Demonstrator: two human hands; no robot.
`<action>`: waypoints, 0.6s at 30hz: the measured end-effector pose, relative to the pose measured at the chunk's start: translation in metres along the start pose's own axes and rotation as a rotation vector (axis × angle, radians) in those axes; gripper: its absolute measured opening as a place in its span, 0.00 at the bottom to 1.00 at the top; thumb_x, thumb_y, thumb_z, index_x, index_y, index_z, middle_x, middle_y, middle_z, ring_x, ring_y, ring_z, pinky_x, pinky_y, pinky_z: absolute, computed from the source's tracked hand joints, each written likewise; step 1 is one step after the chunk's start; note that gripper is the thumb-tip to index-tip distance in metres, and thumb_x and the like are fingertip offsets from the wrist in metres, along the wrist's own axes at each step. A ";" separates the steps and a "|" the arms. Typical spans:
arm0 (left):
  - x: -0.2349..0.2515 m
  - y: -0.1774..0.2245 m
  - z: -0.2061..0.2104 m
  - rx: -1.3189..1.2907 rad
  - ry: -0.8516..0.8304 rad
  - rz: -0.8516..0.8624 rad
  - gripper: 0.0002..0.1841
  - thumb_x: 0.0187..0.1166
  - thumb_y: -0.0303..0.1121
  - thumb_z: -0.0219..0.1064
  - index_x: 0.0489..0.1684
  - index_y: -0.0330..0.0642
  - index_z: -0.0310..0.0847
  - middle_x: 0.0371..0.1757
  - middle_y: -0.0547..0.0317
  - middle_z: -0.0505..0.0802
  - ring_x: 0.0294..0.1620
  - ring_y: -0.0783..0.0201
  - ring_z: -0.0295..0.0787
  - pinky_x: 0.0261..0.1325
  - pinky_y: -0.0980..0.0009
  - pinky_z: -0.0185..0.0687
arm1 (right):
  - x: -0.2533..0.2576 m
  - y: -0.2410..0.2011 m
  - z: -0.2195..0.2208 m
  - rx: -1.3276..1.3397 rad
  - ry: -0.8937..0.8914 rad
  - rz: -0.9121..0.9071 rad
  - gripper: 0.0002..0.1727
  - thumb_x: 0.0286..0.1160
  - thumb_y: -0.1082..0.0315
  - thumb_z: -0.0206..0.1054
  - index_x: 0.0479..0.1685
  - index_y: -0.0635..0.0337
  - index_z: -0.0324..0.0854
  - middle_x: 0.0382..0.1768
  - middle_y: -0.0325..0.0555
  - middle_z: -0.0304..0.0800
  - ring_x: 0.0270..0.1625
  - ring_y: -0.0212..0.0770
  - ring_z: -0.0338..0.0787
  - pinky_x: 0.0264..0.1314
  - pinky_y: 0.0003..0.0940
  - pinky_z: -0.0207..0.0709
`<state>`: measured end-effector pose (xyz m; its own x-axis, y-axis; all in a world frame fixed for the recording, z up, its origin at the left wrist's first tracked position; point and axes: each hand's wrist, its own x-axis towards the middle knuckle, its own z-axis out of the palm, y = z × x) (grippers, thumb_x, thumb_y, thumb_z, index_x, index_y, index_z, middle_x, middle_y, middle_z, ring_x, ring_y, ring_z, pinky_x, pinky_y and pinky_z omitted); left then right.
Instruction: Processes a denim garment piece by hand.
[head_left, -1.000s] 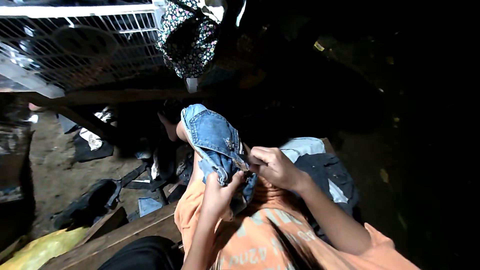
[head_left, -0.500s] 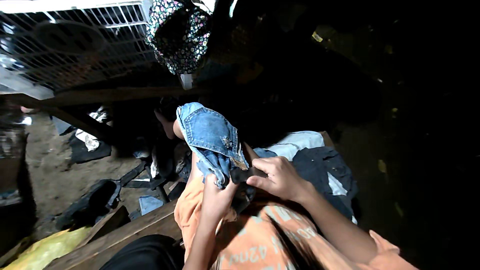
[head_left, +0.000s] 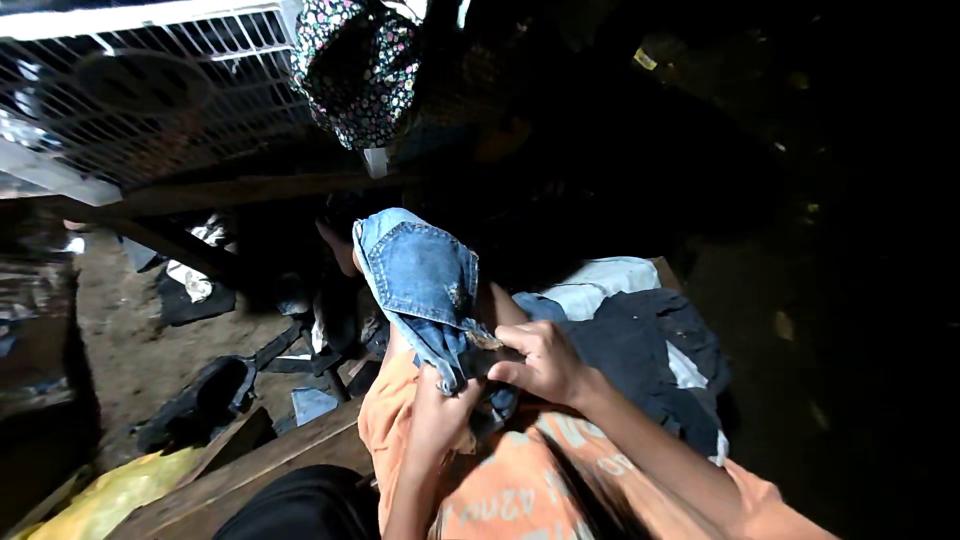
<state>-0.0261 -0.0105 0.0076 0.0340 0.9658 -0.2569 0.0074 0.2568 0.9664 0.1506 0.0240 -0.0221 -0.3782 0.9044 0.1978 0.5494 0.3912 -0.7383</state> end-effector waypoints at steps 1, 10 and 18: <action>-0.001 -0.001 0.003 -0.007 0.022 -0.035 0.12 0.66 0.23 0.70 0.46 0.27 0.80 0.38 0.73 0.91 0.44 0.92 0.85 0.55 0.87 0.81 | 0.000 0.001 0.002 0.033 -0.010 0.017 0.44 0.80 0.26 0.43 0.14 0.60 0.72 0.10 0.42 0.67 0.14 0.35 0.71 0.16 0.32 0.62; 0.003 -0.006 0.006 -0.069 0.037 -0.064 0.12 0.72 0.26 0.69 0.49 0.29 0.80 0.36 0.73 0.91 0.40 0.88 0.87 0.51 0.84 0.85 | 0.017 0.007 0.017 -0.004 -0.038 0.062 0.51 0.78 0.24 0.32 0.17 0.63 0.78 0.11 0.46 0.74 0.16 0.41 0.78 0.17 0.39 0.69; 0.004 0.009 0.008 -0.131 -0.016 -0.198 0.03 0.72 0.25 0.68 0.39 0.39 0.83 0.26 0.77 0.91 0.30 0.83 0.88 0.43 0.81 0.87 | 0.016 0.021 -0.022 0.532 0.083 0.160 0.37 0.69 0.26 0.62 0.35 0.58 0.82 0.21 0.20 0.70 0.23 0.09 0.63 0.27 0.08 0.60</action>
<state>-0.0184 -0.0050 0.0149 0.0602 0.8957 -0.4406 -0.1139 0.4447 0.8884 0.1725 0.0504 -0.0201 -0.2492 0.9642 0.0905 0.1350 0.1272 -0.9826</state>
